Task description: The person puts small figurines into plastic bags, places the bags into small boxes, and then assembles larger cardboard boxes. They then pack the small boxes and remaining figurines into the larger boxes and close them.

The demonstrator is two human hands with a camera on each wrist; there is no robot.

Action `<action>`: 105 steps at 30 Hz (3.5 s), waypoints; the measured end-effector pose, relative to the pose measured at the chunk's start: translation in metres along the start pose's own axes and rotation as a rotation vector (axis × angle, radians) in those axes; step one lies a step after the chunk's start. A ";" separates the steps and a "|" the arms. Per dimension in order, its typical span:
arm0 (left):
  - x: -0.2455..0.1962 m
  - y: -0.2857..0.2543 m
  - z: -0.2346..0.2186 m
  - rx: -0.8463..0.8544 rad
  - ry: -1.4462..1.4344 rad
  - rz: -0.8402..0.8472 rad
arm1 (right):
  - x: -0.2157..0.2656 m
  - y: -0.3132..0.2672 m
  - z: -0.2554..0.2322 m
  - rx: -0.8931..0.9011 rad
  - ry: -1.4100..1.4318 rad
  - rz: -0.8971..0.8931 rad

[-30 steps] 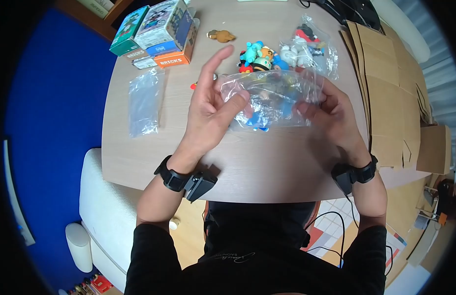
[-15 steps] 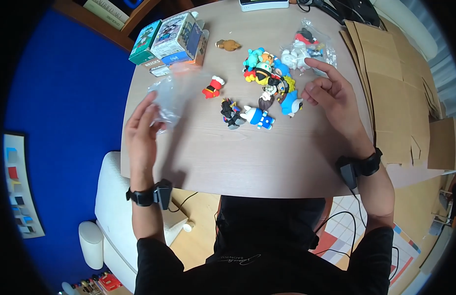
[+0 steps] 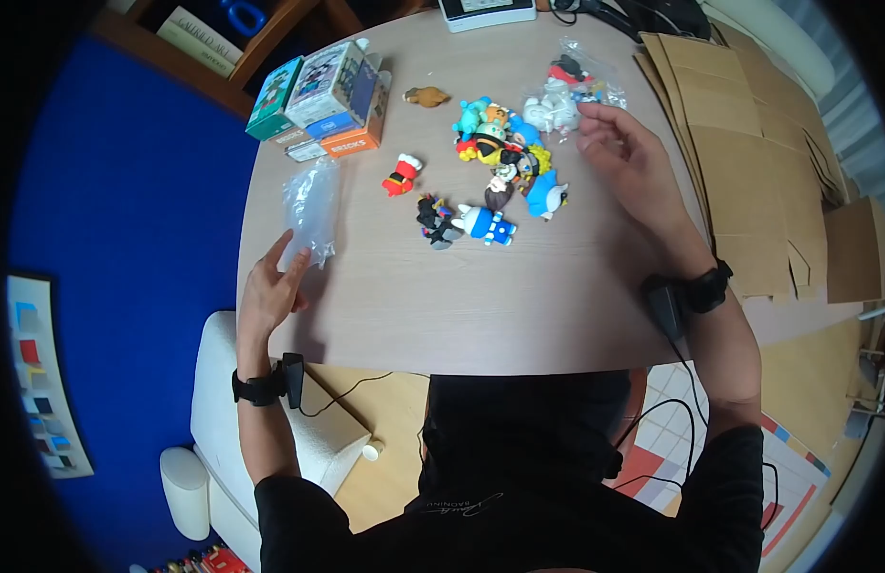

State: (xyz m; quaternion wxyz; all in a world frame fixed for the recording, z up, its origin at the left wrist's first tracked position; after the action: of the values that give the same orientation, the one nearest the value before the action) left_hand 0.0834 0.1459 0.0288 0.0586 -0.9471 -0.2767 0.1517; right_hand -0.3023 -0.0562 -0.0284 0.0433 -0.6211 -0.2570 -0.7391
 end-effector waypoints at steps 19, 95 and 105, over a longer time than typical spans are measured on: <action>-0.157 0.011 0.051 0.728 -0.853 0.557 | -0.027 0.019 -0.046 -0.146 -0.059 0.070; -0.136 0.018 0.091 0.775 -1.885 0.490 | 0.035 -0.011 0.023 0.189 0.082 0.596; -0.133 0.026 0.088 0.689 -1.995 0.254 | 0.020 -0.006 0.019 -0.070 0.086 0.100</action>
State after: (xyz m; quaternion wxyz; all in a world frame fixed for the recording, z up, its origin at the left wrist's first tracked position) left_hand -0.0379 0.0546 -0.0260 0.0542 -0.3486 -0.0410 0.9348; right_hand -0.2917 -0.0382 -0.0100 0.0693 -0.6020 -0.1975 -0.7706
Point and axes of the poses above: each hand's wrist, its own y-axis towards the middle knuckle, its own z-axis out of the palm, x = y × z, the point moved 1 cm from there along y, towards the middle knuckle, and after that the axes turned 14 degrees about y, right-handed, at the moved point
